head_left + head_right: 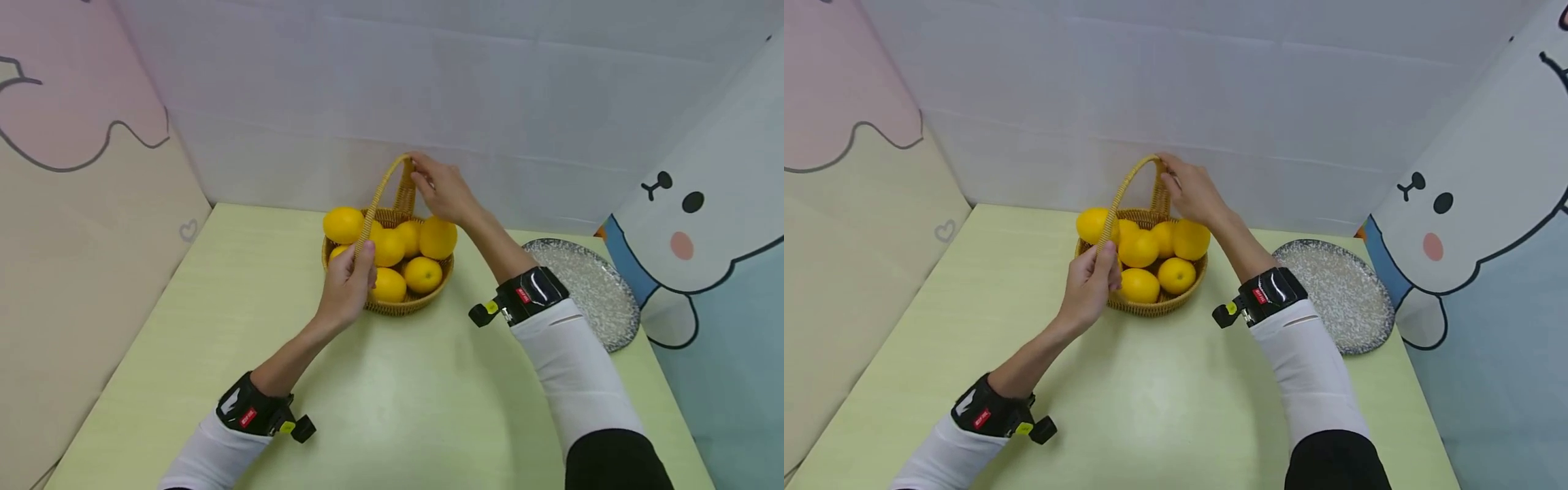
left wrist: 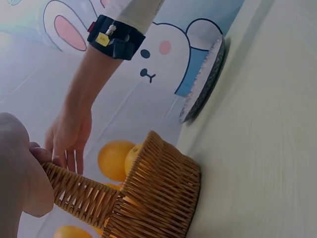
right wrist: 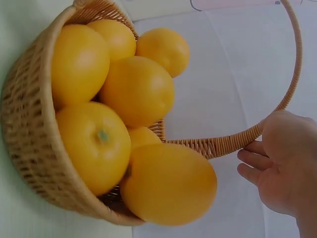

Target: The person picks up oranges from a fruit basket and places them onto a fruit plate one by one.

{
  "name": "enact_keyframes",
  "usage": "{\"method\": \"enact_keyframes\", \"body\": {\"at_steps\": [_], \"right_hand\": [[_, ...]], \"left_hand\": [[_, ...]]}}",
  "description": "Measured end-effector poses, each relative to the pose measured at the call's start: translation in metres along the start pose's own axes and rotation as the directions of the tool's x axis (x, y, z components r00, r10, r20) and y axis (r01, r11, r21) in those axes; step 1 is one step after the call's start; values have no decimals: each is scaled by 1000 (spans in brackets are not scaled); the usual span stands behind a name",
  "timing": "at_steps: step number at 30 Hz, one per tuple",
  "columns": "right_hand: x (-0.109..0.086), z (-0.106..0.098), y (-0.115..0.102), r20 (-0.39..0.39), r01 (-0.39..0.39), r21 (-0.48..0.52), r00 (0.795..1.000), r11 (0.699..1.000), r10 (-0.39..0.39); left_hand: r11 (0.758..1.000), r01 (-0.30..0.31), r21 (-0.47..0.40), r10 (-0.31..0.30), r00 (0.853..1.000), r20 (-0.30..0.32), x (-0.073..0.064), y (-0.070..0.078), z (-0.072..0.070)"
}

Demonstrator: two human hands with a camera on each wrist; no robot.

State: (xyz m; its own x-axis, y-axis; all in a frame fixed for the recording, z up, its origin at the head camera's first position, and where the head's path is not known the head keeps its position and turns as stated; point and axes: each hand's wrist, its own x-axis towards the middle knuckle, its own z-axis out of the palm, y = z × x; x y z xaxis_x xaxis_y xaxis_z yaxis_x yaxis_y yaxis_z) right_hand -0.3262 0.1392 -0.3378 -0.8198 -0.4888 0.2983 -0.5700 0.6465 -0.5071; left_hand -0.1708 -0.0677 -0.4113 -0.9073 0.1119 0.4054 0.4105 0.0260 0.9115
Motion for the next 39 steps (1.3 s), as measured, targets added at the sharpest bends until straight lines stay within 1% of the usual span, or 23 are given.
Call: {"method": "enact_keyframes", "body": {"at_steps": [5, 7, 10, 14, 18, 20, 22, 25, 26, 30, 33, 36, 39], "right_hand": [[-6, 3, -7, 9, 71, 38, 997, 997, -72], [-8, 6, -12, 9, 108, 49, 994, 993, -109], [-10, 11, -20, 7, 154, 54, 988, 987, -155], [-10, 20, -31, 7, 186, 94, 982, 978, -188], [-9, 30, -41, 5, 196, 154, 980, 968, -199], [-8, 34, -45, 6, 195, 164, 980, 967, -198], [-8, 38, -49, 7, 198, 175, 979, 965, -202], [-7, 43, -54, 15, 198, 188, 979, 962, -205], [-7, 44, -55, 18, 197, 189, 979, 962, -204], [-8, 47, -57, 24, 178, 191, 982, 965, -185], [-8, 48, -57, 23, 159, 174, 986, 972, -165], [-8, 48, -56, 21, 150, 152, 988, 977, -154], [-8, 47, -55, 31, 160, 138, 986, 977, -166]], "left_hand": [[1000, -12, -6, 11, 994, -107, -6, 1, -22], [1000, -26, -8, 24, 990, -142, -9, 2, -32], [999, -43, 9, 44, 979, -201, -14, 4, -44], [996, -73, 54, 86, 956, -281, -19, 5, -59], [991, -101, 86, 125, 928, -351, -24, 6, -72], [990, -105, 98, 134, 915, -380, -27, 7, -77], [989, -103, 107, 138, 904, -404, -30, 9, -80], [989, -99, 113, 138, 895, -424, -34, 10, -84], [989, -100, 112, 138, 893, -428, -35, 10, -85], [988, -105, 116, 145, 891, -429, -37, 8, -86], [986, -114, 118, 155, 884, -440, -36, 8, -85], [984, -132, 117, 171, 869, -465, -35, 8, -83], [981, -156, 112, 191, 851, -489, -34, 6, -81]]}}
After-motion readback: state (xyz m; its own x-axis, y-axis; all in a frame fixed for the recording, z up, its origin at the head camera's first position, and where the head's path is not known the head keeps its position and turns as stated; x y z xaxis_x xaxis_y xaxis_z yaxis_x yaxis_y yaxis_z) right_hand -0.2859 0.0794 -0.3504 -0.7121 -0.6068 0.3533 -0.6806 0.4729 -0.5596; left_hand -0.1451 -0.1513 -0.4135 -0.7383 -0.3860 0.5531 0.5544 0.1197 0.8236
